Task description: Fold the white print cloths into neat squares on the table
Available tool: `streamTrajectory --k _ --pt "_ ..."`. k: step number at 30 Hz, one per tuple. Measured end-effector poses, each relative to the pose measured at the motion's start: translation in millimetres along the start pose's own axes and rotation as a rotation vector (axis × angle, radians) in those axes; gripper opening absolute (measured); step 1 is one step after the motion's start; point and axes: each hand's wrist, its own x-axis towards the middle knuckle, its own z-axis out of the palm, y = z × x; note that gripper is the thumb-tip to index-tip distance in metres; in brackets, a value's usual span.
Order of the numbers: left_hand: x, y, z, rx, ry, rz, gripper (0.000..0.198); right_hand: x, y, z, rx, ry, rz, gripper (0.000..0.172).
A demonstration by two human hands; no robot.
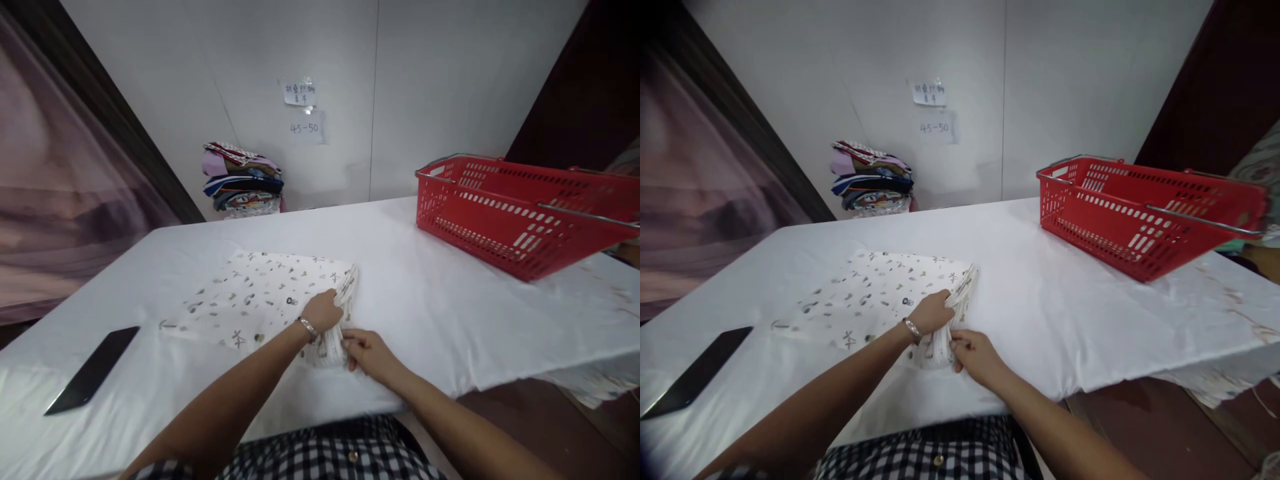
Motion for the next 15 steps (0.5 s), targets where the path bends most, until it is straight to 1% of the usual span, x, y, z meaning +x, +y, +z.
streamTrajectory --k 3,4,6,8,9,13,15 --pt "-1 -11 -4.8 -0.077 0.048 -0.004 0.013 18 0 -18 0.034 0.157 0.100 0.027" --pt "-3 -13 -5.9 -0.095 0.063 -0.003 0.010 26 -1 -24 0.072 0.180 0.112 0.027" --pt "-5 -14 -8.0 -0.120 0.090 0.000 0.007 39 -4 -32 0.168 0.183 0.126 0.027" --pt "-7 -12 -10.5 -0.132 0.115 0.001 0.006 49 -9 -37 0.269 0.153 0.153 0.030" --pt "-8 -11 -11.9 -0.136 0.124 -0.001 0.005 52 -11 -38 0.322 0.116 0.168 0.030" --pt "-9 -10 -16.4 -0.147 0.132 -0.005 0.003 57 -13 -37 0.515 -0.054 0.238 0.020" --pt "-9 -11 -16.6 -0.150 0.136 0.002 0.003 60 -12 -35 0.562 -0.079 0.294 0.020"
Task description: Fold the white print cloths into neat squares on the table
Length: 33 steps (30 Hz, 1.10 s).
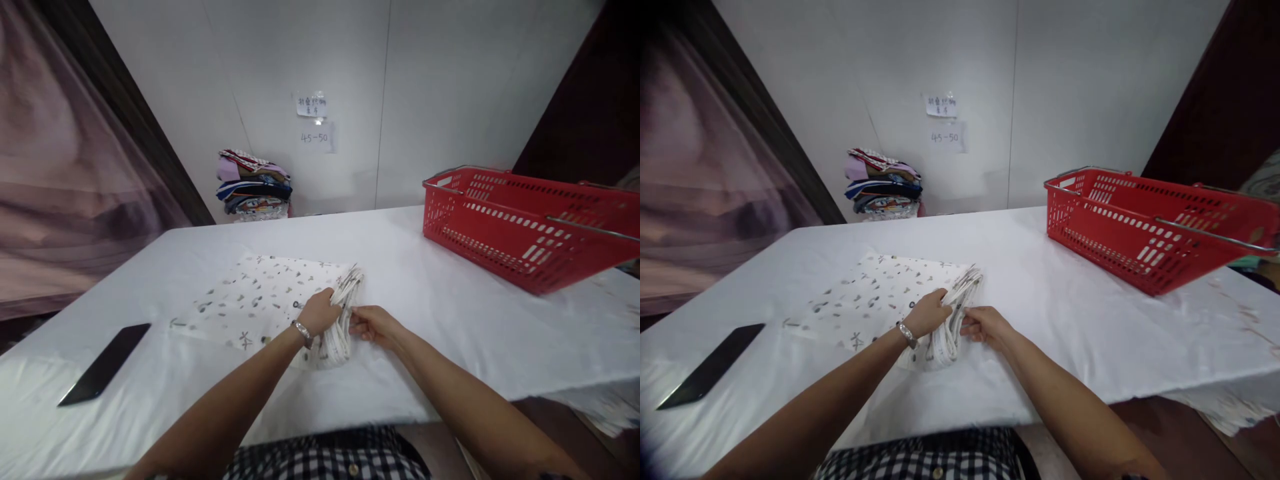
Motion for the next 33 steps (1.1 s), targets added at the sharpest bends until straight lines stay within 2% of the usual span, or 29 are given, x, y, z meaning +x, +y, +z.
streamTrajectory --k 4,8,13,19,25,30,33 --pt "1 -1 1.5 -0.005 0.010 0.005 0.006 11 -1 8 0.014 0.012 0.090 0.024" --pt "2 -3 2.3 0.002 0.020 0.010 0.008 20 -4 17 -0.006 0.008 0.118 0.031" --pt "4 -7 4.0 -0.065 0.027 0.013 0.007 20 0 18 -0.008 0.045 0.001 0.019" --pt "5 -4 4.8 -0.083 0.009 0.005 0.006 11 2 9 -0.067 0.085 -0.180 0.025" --pt "7 -5 10.3 -0.117 0.021 0.029 0.007 17 -4 13 0.069 0.071 -0.110 0.021" --pt "6 -4 10.5 -0.133 0.020 0.029 0.010 31 -5 11 0.072 0.195 -0.225 0.014" --pt "5 -4 11.3 -0.242 -0.062 0.035 0.025 33 -3 3 0.020 0.272 -0.295 0.012"
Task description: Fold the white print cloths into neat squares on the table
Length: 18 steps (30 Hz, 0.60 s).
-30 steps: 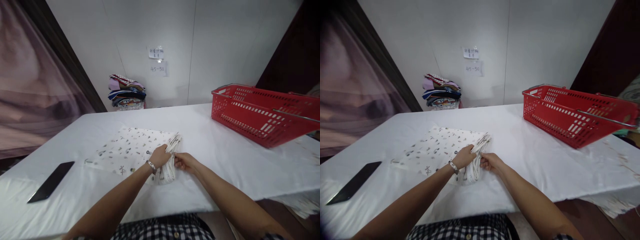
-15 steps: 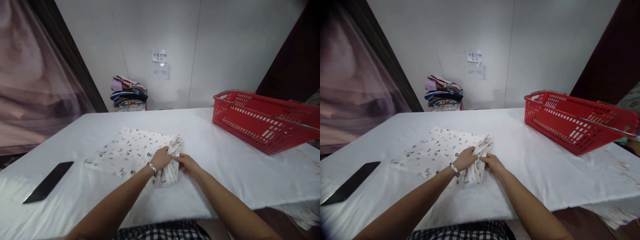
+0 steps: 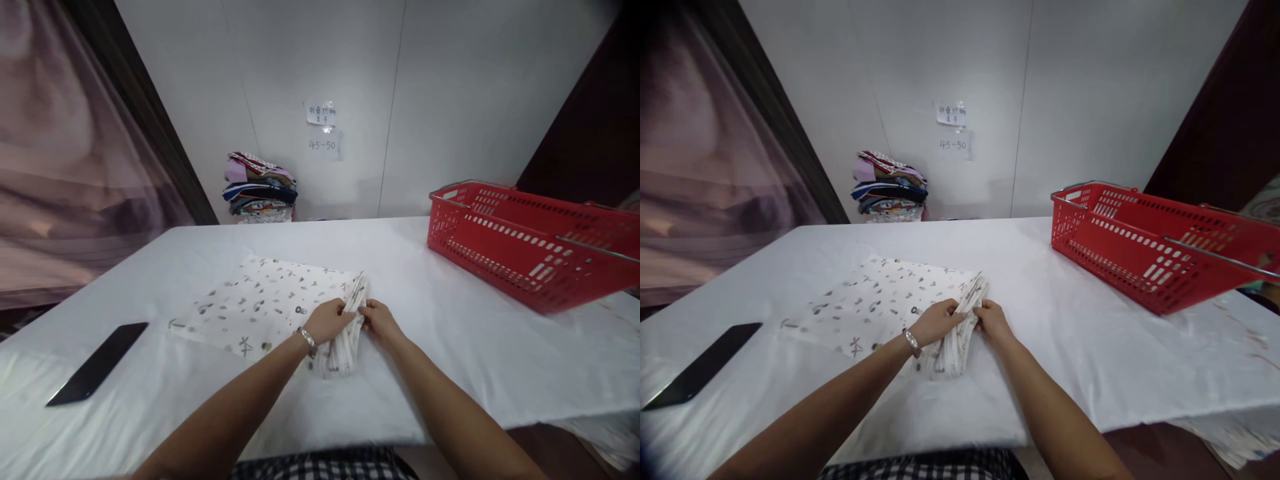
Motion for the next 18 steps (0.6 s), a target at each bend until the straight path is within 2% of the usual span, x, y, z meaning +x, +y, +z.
streamTrajectory --k 2,7,9,13,15,18 --pt "3 -4 -0.1 -0.058 -0.016 -0.003 0.037 0 1 -4 -0.048 0.021 -0.010 0.011" --pt "25 -30 -7.5 0.160 0.254 0.065 0.038 5 -6 -5 -0.169 0.024 0.040 0.019" --pt "37 -43 -11.5 0.279 0.289 0.107 0.040 11 -11 -4 -0.209 0.037 0.044 0.025" --pt "55 -65 -13.2 0.495 0.232 0.051 0.054 29 -20 -4 -0.258 0.101 0.010 0.034" --pt "59 -74 -9.4 0.531 0.184 0.003 0.061 38 -23 -5 -0.275 0.136 -0.021 0.036" --pt "59 -84 -0.8 0.543 0.154 0.007 0.066 47 -23 -8 -0.294 0.228 -0.092 0.043"
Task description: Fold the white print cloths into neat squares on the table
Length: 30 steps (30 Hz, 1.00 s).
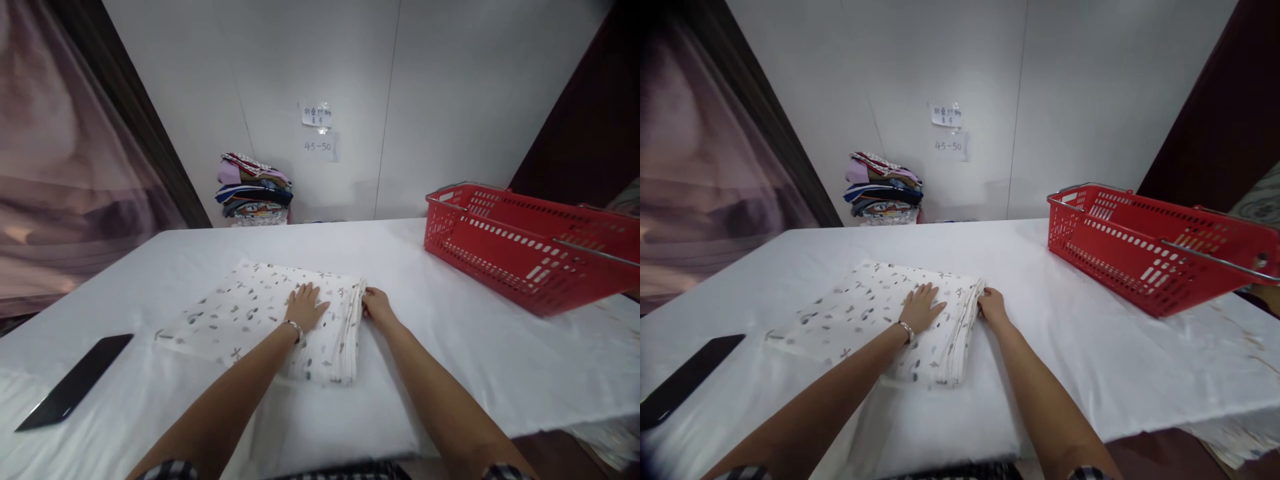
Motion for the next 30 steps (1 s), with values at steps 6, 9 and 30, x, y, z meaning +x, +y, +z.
streamTrajectory --k 6,9,30 --pt "-2 -4 6.6 0.014 0.039 0.023 0.066 5 8 -4 -0.034 0.099 -0.101 0.051" --pt "2 2 -1.7 -0.031 -0.003 -0.001 0.068 10 10 -5 -0.064 0.082 -0.102 0.060" --pt "41 74 -2.9 -0.090 0.001 0.241 0.055 58 6 -16 -0.291 0.132 -0.321 0.059"
